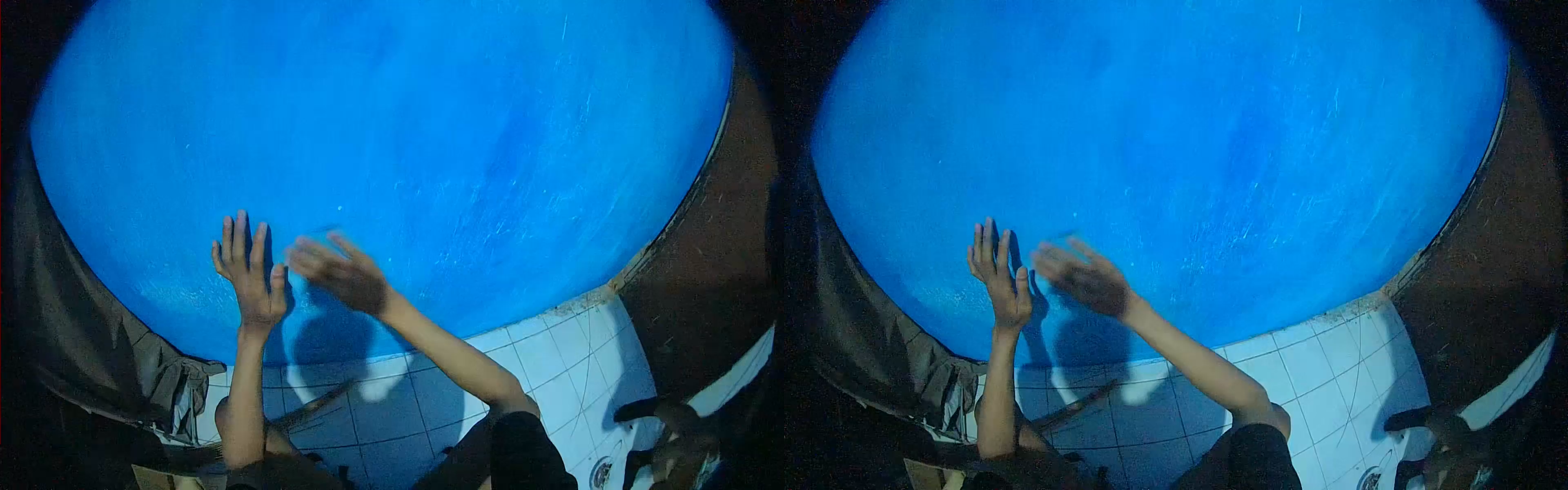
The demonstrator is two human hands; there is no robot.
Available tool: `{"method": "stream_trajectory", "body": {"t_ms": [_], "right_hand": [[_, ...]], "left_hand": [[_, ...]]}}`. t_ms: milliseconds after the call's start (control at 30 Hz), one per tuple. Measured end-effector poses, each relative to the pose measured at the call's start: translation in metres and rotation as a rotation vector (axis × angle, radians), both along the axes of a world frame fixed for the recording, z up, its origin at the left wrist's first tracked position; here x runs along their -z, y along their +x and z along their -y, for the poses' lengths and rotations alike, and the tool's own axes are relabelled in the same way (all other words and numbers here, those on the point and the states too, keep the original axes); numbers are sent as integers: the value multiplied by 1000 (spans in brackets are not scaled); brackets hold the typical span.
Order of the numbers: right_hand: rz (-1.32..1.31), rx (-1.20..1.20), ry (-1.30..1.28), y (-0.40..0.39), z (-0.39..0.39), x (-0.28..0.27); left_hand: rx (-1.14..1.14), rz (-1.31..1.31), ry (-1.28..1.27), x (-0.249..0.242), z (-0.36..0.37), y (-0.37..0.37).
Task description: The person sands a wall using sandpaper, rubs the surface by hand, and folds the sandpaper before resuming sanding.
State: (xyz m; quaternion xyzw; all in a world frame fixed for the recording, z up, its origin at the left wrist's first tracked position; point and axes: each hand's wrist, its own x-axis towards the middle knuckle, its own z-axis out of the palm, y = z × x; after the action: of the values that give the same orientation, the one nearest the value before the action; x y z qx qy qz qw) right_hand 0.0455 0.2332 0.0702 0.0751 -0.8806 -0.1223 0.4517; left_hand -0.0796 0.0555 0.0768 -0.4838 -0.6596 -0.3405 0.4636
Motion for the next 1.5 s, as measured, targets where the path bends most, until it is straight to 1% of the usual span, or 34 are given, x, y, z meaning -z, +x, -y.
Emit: {"method": "stream_trajectory", "body": {"t_ms": [67,100,167,233,300,333,400,433,500,567,633,700,733,767,800,833,867,1000,1067,1100,1167,1200,1267,1300,1367,1433,1500], "right_hand": [[29,-10,367,1,8,1],[25,-12,358,3,6,-5],[194,-222,-36,14,-10,-28],[-100,2,132,33,-24,-64],[-250,121,52,46,-41,-90],[-249,108,50,43,-46,-92],[-427,86,41,37,-53,-89],[-426,79,43,32,-48,-82],[-225,24,-31,17,-21,-52],[36,-189,-55,1,2,-17],[78,-190,-24,-2,8,-9],[122,-185,8,0,8,-10],[113,-247,-102,3,6,-14],[103,-311,-211,6,3,-19],[103,-318,-208,7,1,-23],[98,-285,-129,9,-1,-27],[91,-252,-55,11,-2,-31],[182,-257,31,20,-11,-52],[356,-294,-59,35,-4,-77],[358,-298,-56,44,1,-90],[465,-261,-160,63,12,-113],[468,-263,-161,71,13,-121],[442,-187,-262,84,8,-133],[440,-196,-260,87,3,-137],[165,-145,-194,90,-9,-145],[109,-139,-160,95,-19,-153],[-89,-34,-116,99,-26,-156]], "left_hand": [[18,-6,3,1,1,-4],[16,-9,-6,1,2,-6],[58,-8,-10,1,6,-10],[60,6,-22,2,7,-9],[54,15,-29,1,7,-9],[71,14,-7,2,5,-9],[99,9,22,2,2,-7],[93,10,26,1,2,-6],[92,30,11,-1,2,-3],[128,47,26,-1,2,-1],[165,64,41,0,1,2],[256,-4,-3,0,-1,7],[303,-36,-64,0,0,9],[298,-38,-62,-2,0,12],[440,16,-149,-4,-3,16],[579,70,-237,-7,-5,20],[563,51,-218,-9,-7,26],[520,124,-266,-10,-6,27],[507,106,-269,-6,-9,23],[503,107,-266,-1,-13,19],[428,13,-196,9,-21,10],[426,16,-197,8,-21,11],[322,-38,-238,3,-22,14],[312,-41,-239,0,-24,15],[203,-115,-212,-3,-30,16],[189,-132,-198,-2,-34,14],[184,-146,-186,-4,-33,13]]}}
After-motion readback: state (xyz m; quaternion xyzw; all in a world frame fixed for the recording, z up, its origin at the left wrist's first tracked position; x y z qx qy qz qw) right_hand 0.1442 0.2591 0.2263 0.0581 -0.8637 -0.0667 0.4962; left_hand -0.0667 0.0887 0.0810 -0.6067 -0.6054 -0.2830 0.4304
